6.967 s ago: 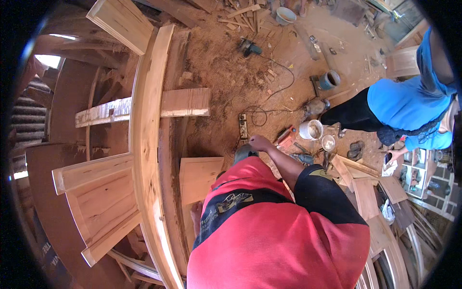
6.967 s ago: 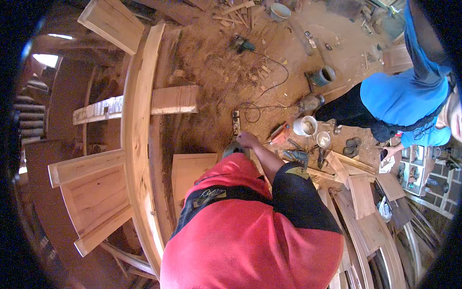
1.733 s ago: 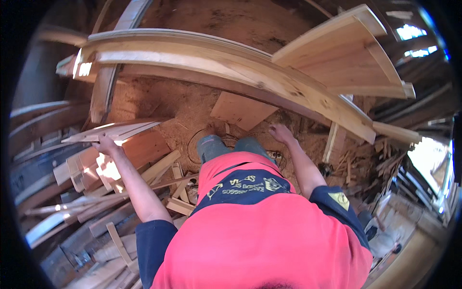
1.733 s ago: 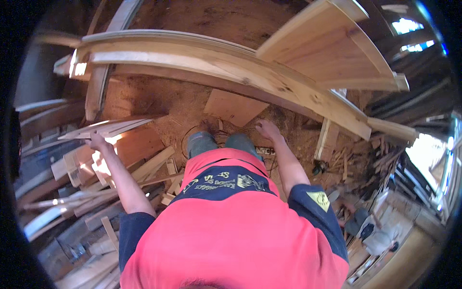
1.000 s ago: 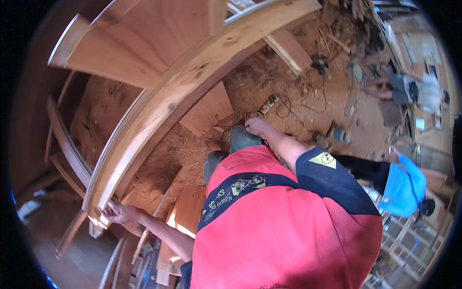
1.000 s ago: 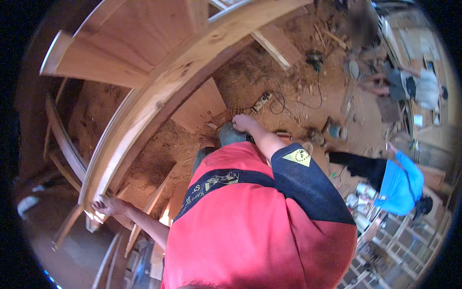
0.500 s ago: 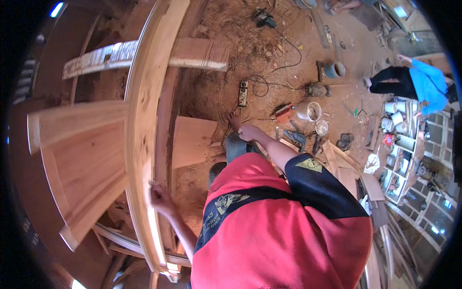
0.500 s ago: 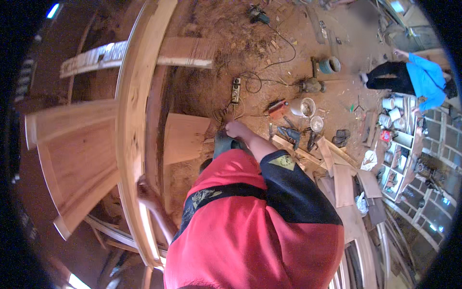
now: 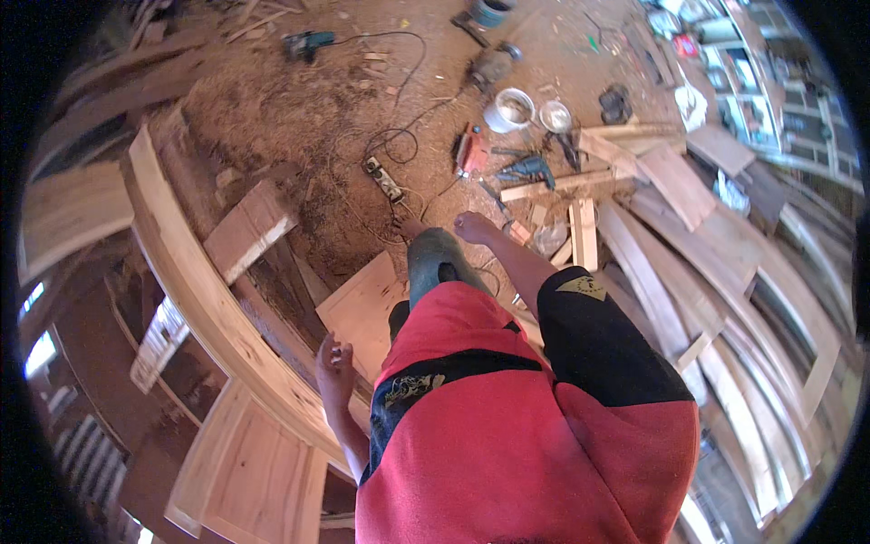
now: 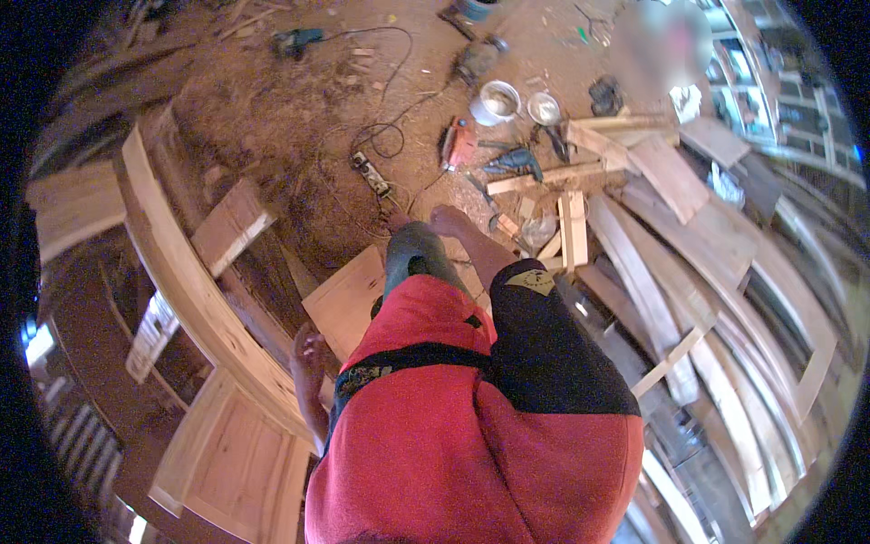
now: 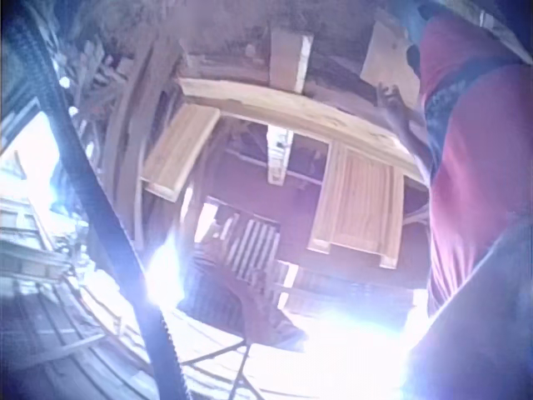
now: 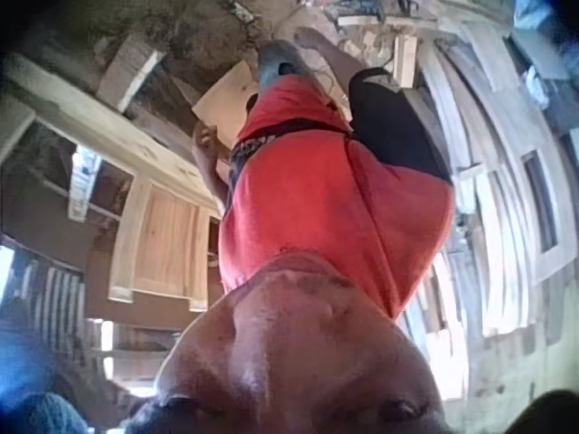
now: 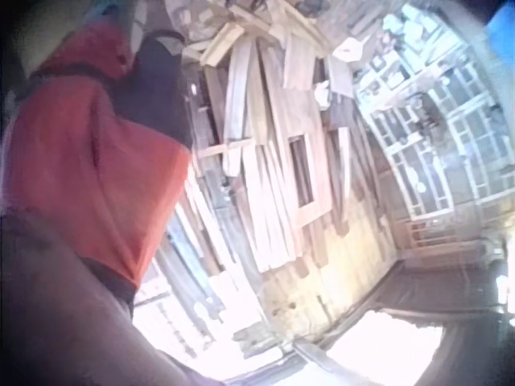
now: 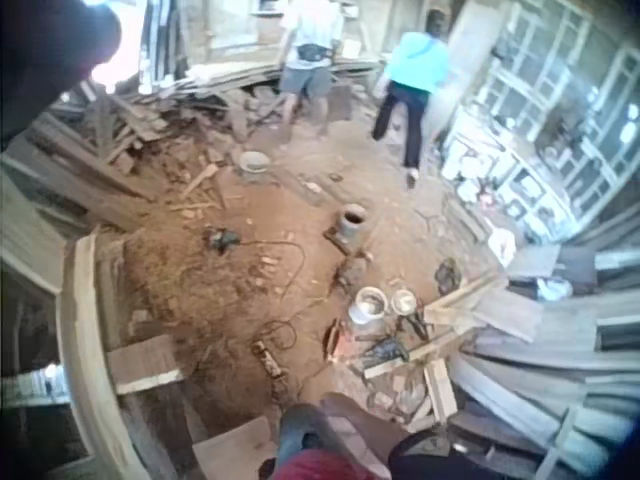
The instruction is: The person applies a substance from a bucket to a wood piece using a stick and then fits various wooden panels into a frame by hand and using a tool.
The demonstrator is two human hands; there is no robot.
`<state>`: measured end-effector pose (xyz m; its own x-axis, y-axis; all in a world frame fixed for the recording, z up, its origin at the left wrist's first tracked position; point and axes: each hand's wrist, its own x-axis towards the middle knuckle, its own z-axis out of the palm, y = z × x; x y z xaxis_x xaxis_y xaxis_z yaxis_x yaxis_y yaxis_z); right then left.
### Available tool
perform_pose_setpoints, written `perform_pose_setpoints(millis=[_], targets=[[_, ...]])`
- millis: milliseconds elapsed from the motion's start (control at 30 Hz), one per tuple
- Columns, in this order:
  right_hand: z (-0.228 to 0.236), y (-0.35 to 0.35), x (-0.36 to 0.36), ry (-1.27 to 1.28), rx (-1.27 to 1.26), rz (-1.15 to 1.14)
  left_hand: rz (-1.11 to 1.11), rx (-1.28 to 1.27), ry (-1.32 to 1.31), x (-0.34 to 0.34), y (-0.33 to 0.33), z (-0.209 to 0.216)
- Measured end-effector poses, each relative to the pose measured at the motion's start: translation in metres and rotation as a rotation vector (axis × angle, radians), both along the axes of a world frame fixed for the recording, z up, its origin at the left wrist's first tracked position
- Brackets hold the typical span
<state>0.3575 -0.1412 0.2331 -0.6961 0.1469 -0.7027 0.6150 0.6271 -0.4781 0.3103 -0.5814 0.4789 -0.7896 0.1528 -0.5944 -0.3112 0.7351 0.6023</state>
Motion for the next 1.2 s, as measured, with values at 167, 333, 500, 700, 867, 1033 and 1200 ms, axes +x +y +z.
perform_pose_setpoints(millis=[167,333,500,700,867,1033,1200], targets=[[-0.003,-0.012,0.104,-0.053,0.003,0.051,-0.188,0.055,0.123,-0.055,-0.001,-0.005],[0.002,-0.037,0.222,0.166,0.12,-0.012,-0.246,0.236,0.203,-0.07,0.027,-0.038],[-0.092,-0.046,0.329,-0.157,0.232,0.077,-0.242,0.234,0.335,-0.074,0.066,-0.065],[-0.141,0.017,0.295,-0.31,0.057,-0.032,-0.161,0.319,0.67,-0.148,0.104,-0.068],[-0.111,0.121,0.1,-0.204,0.081,-0.179,0.127,-0.089,0.419,-0.233,0.12,-0.12],[-0.174,0.269,-0.149,-0.004,0.117,-0.102,0.103,-1.068,0.358,-0.253,0.158,-0.164],[-0.303,0.399,-0.338,0.145,0.238,-0.067,-0.001,-0.934,-0.019,-0.319,0.219,-0.218]])
